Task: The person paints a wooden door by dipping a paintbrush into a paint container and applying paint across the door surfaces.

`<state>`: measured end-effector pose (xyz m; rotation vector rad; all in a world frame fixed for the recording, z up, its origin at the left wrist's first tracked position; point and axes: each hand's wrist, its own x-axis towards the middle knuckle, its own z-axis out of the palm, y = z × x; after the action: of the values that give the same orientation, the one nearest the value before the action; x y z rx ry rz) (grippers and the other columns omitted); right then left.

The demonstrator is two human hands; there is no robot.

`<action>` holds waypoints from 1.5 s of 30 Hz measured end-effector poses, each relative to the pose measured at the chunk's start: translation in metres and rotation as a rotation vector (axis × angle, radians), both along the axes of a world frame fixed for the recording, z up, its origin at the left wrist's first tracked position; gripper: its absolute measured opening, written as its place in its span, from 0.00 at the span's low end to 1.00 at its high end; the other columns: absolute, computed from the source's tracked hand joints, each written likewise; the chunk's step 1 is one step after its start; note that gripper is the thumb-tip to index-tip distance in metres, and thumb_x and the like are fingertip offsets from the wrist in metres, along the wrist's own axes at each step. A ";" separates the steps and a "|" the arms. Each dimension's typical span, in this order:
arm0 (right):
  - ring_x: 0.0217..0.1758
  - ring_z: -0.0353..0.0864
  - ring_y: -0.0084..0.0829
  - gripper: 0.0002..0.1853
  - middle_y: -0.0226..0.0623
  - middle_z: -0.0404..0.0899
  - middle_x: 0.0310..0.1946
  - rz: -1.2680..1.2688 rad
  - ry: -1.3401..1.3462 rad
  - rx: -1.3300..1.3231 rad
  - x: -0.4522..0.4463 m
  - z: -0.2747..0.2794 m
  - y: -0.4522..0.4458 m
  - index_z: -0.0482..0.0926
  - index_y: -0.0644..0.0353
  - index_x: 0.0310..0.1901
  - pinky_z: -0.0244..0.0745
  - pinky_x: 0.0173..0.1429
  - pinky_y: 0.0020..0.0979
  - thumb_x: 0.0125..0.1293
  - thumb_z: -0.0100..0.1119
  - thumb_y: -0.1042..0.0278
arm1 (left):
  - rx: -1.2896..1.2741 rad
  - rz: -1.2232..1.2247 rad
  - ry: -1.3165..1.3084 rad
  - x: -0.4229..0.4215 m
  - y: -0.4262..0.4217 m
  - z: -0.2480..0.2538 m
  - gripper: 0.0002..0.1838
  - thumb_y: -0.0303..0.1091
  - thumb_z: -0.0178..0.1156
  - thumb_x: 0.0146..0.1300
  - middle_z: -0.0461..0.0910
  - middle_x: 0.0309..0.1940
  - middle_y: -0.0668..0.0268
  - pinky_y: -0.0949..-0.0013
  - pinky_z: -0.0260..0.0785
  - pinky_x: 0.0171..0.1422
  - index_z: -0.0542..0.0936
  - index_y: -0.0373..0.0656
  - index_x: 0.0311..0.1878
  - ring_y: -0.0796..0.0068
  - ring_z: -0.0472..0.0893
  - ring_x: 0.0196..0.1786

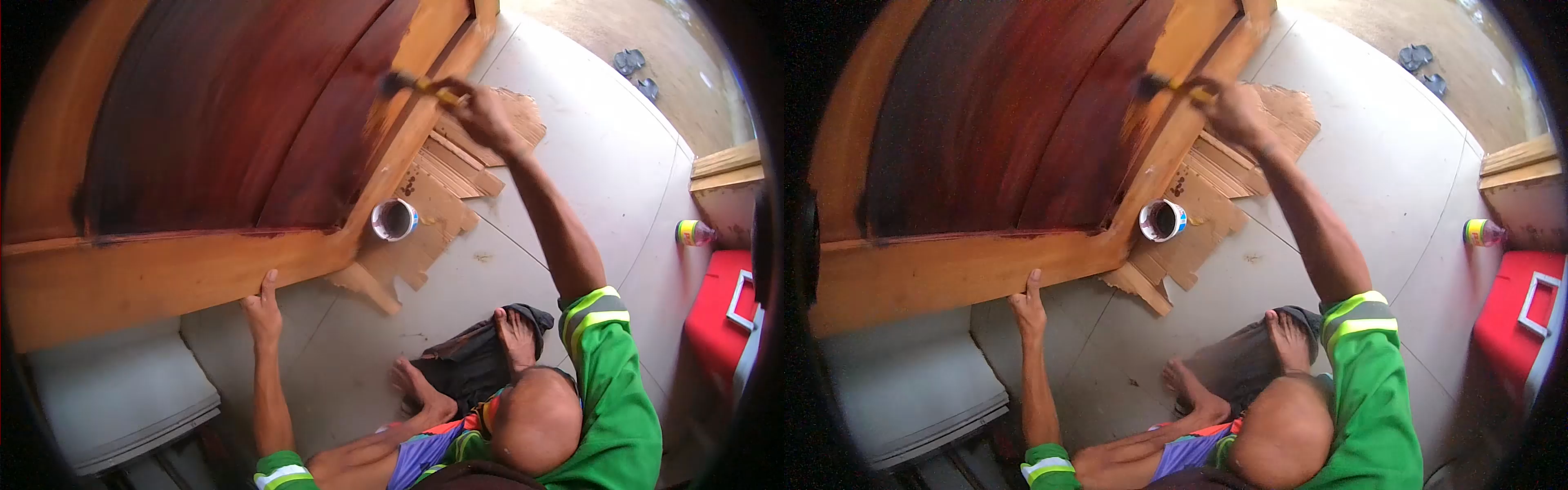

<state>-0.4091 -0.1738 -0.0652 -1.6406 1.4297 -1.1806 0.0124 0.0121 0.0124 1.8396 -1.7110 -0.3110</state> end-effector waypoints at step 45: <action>0.52 0.85 0.40 0.17 0.43 0.84 0.51 0.178 -0.073 -0.124 0.027 0.084 0.069 0.81 0.56 0.55 0.78 0.57 0.38 0.64 0.65 0.73 | 0.083 0.107 0.029 0.008 -0.003 -0.003 0.21 0.45 0.62 0.71 0.82 0.41 0.58 0.62 0.69 0.56 0.81 0.30 0.46 0.63 0.79 0.45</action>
<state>-0.3822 -0.1044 0.0185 -1.7509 1.1595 -1.2340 0.0205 0.0091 0.0097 1.9691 -1.5951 -0.3671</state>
